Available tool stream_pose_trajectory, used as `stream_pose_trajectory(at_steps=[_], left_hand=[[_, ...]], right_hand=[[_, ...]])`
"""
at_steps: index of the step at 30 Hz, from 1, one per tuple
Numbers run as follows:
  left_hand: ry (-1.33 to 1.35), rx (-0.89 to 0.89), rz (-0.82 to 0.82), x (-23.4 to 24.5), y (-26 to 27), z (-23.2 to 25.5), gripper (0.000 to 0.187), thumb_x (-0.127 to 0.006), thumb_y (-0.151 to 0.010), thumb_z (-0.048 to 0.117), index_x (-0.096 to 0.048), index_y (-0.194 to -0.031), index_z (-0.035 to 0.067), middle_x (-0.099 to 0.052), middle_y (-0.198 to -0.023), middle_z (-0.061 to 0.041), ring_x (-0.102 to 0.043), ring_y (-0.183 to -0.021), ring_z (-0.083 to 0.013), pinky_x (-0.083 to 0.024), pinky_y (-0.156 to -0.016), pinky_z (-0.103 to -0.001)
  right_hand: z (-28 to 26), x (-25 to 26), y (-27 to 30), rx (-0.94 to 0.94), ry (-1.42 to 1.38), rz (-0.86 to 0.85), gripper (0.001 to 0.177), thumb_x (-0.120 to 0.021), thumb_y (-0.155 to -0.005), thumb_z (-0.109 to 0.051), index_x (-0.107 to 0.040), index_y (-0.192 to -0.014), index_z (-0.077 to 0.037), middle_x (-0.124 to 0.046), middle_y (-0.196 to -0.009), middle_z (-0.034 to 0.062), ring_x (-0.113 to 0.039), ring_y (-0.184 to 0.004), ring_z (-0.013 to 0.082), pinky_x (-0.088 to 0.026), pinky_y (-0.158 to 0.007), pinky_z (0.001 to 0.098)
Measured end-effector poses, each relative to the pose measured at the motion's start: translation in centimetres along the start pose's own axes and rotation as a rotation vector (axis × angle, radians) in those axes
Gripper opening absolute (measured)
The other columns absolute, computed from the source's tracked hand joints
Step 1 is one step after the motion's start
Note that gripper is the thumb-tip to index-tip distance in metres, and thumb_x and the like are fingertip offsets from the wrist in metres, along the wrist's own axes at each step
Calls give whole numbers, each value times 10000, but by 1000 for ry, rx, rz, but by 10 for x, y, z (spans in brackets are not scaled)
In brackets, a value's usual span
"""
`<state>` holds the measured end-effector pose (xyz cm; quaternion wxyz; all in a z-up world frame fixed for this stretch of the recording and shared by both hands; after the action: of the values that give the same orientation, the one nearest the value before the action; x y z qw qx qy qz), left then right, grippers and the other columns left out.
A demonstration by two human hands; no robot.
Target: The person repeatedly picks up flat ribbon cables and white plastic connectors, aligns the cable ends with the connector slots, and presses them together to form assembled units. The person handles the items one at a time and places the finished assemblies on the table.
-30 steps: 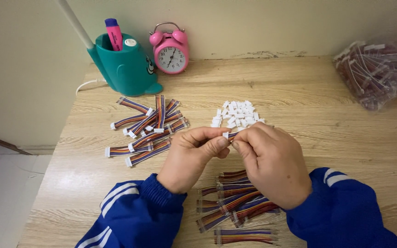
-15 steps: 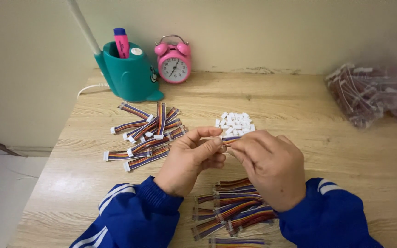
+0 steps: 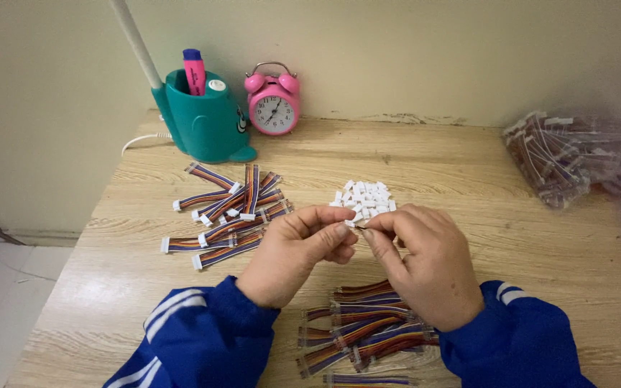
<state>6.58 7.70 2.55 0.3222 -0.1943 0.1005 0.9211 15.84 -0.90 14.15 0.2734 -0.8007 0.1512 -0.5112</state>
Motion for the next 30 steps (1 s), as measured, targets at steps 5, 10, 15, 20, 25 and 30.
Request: stream_pose_trajectory(at_steps=[5,10,15,20,25,30], left_hand=[[-302,-117,95,3,4,20,122,-717,-850,146,-751,-937,68,-680,-815,-27,-546,-620,-89,-482,-572,-216],[-363,-191,59,-2,4,22,73,-715,-844,154,-737,-879,94,-756,-930,-19,-672,-884,-82,-541,-889,-238],[-280,-123,57,-4,6,11,70,-708,-857,113,-722,-891,54,-741,-884,-25,-644,-828,-77,-546,-802,-224],[-388,-217,92,-11,11,25,108,-702,-851,140,-741,-920,66,-761,-890,-24,-669,-840,-78,-554,-831,-233],[-388,-290,104,-9,10,32,144,-706,-842,121,-747,-968,63,-762,-960,-42,-681,-917,-97,-548,-894,-241],[-258,-203,87,-6,7,19,136,-711,-841,72,-731,-973,47,-746,-914,-50,-655,-852,-89,-553,-817,-232]], right_hand=[[20,-12,6,-286,-158,-119,95,-631,-859,-226,-689,-835,-153,-659,-703,-43,-567,-643,128,-440,-604,290],[24,-18,12,-384,-183,-164,101,-611,-835,-197,-684,-772,-165,-662,-668,-42,-551,-554,112,-425,-562,282],[25,-17,14,-402,-193,-142,107,-628,-824,-185,-659,-730,-143,-636,-593,-33,-519,-516,121,-404,-531,295],[38,-22,21,-589,-330,-174,131,-655,-837,-175,-692,-721,-124,-570,-539,-46,-422,-464,73,-361,-451,260],[44,-28,26,-632,-424,-182,112,-671,-856,-192,-718,-784,-121,-553,-549,-49,-407,-480,60,-358,-452,250],[47,-29,28,-682,-358,-178,100,-678,-847,-187,-710,-779,-122,-583,-574,-52,-418,-477,61,-363,-452,251]])
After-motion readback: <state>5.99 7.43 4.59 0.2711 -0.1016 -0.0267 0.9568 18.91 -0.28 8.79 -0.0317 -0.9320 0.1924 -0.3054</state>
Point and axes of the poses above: each hand's wrist, its own y-axis away from the middle knuckle, its own x-axis out of the back of the hand, z = x × y, the point moved 10 cm from there along -y, towards the middle knuckle
